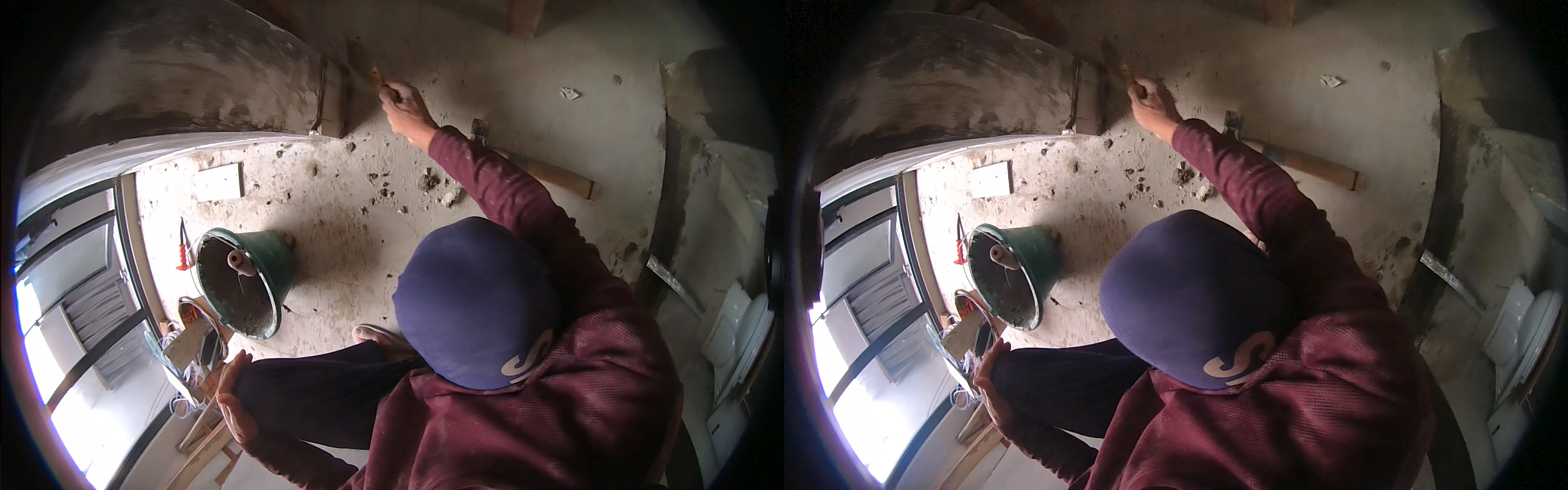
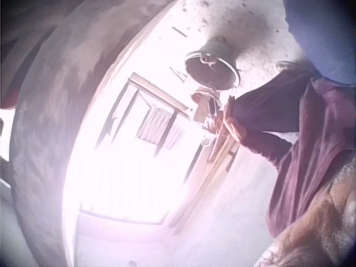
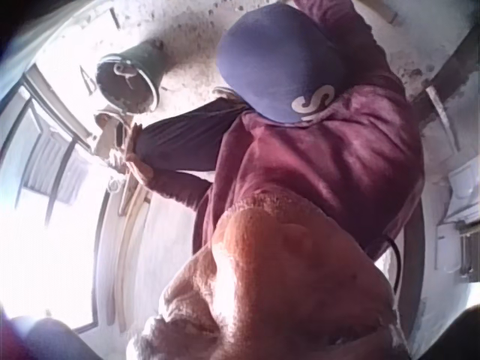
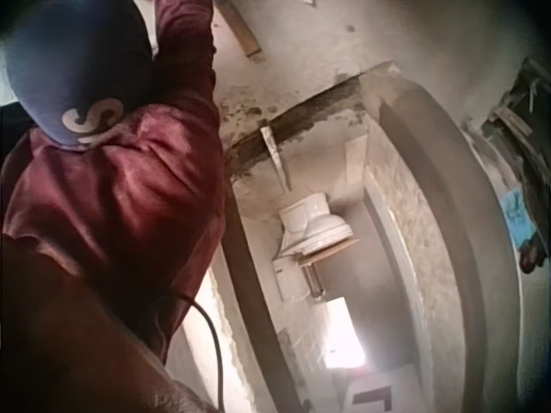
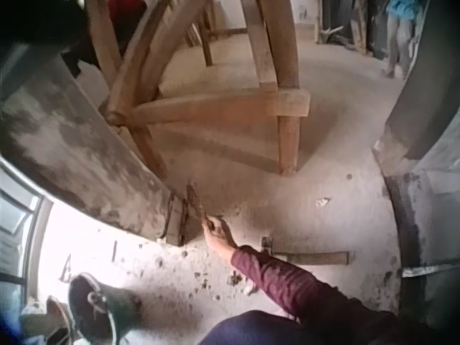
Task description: The person scoops cement from a bucket using a trowel and applies it to a rectangular block. They then place the block against a wall and use a hammer to tap it into position. The person repeats this process, applying cement and adjusting the block.
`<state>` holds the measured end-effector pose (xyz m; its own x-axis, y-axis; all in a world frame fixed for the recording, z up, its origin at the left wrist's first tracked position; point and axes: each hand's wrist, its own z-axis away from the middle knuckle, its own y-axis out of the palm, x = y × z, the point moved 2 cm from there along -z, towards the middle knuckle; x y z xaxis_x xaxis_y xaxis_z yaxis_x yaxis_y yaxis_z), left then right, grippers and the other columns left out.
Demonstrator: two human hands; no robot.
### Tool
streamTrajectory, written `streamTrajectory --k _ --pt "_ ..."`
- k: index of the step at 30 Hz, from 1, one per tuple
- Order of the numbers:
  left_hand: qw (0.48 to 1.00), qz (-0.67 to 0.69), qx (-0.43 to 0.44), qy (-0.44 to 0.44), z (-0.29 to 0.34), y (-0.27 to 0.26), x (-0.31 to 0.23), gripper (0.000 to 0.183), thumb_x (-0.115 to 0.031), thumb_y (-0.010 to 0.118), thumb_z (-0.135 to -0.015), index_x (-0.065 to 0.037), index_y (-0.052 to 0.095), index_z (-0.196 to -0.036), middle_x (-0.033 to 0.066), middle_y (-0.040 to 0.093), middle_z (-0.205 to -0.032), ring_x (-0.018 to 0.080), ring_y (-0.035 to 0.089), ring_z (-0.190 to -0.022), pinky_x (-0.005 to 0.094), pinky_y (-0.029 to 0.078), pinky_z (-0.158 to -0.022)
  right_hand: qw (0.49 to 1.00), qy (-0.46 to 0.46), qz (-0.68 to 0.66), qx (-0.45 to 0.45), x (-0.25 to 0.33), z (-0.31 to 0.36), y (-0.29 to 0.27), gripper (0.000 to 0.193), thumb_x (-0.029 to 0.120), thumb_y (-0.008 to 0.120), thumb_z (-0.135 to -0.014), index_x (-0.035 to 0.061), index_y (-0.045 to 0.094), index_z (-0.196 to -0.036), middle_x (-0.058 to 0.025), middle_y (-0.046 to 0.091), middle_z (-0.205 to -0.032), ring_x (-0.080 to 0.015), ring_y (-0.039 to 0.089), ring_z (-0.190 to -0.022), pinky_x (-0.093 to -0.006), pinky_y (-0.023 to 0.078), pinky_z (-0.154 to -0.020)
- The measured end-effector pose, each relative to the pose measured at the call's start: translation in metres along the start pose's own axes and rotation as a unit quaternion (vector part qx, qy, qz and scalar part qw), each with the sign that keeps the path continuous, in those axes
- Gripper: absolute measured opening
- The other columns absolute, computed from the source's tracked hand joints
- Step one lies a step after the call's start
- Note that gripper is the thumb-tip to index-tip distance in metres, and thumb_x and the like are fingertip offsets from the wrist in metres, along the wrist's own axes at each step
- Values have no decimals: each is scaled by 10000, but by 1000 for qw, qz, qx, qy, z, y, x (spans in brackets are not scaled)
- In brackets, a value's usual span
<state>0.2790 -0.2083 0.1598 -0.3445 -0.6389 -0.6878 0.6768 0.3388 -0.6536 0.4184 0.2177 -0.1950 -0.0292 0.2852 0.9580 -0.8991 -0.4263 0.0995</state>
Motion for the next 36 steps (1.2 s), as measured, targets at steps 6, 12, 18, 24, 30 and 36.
streamTrajectory --k 6,12,18,24,30,36 --pt "999 10 -35 -16 10 8 -3 913 -731 226 -875 48 536 -1237 199 570 -1178 262 518 -1121 395 365 -999 994 53 65 67 -26 56 40 539 438 464 -949 103 399 -1366 -126 432 -1304 -203 440 -1173 -348 386 -972" --pt "996 70 -41 -39 5 9 3 918 -755 260 -851 26 546 -1239 156 566 -1185 230 512 -1115 375 347 -1013 941 94 81 314 -10 165 -6 367 257 497 -954 25 556 -1232 6 518 -667 -45 441 -485 -204 387 -384" --pt "996 3 -75 -51 12 -3 8 906 -738 234 -870 28 539 -1245 169 544 -1200 242 514 -1100 382 375 -986 981 103 67 149 29 90 -25 449 366 497 -951 72 517 -1290 -145 504 -1246 -148 568 -926 -303 487 -781" --pt "991 -71 -113 -22 10 5 4 876 -708 201 -896 15 525 -1269 154 545 -1216 246 503 -1123 393 365 -998 996 -63 61 -20 -2 16 6 394 347 506 -956 73 527 -1239 -55 570 -959 -143 532 -841 -288 453 -689" --pt "947 -183 -258 46 48 27 4 911 -726 186 -882 28 517 -1274 179 489 -1291 294 454 -1199 423 318 -1041 923 -62 161 343 9 140 10 249 214 493 -949 -1 576 -1043 -128 624 -796 -169 555 -713 -304 463 -685" --pt "936 -185 -293 63 53 36 -9 863 -684 289 -884 60 527 -1252 207 496 -1289 316 453 -1217 431 293 -1060 883 -52 314 346 26 195 -16 403 217 490 -944 -14 519 -1274 -172 660 -978 -188 612 -855 -295 470 -805"
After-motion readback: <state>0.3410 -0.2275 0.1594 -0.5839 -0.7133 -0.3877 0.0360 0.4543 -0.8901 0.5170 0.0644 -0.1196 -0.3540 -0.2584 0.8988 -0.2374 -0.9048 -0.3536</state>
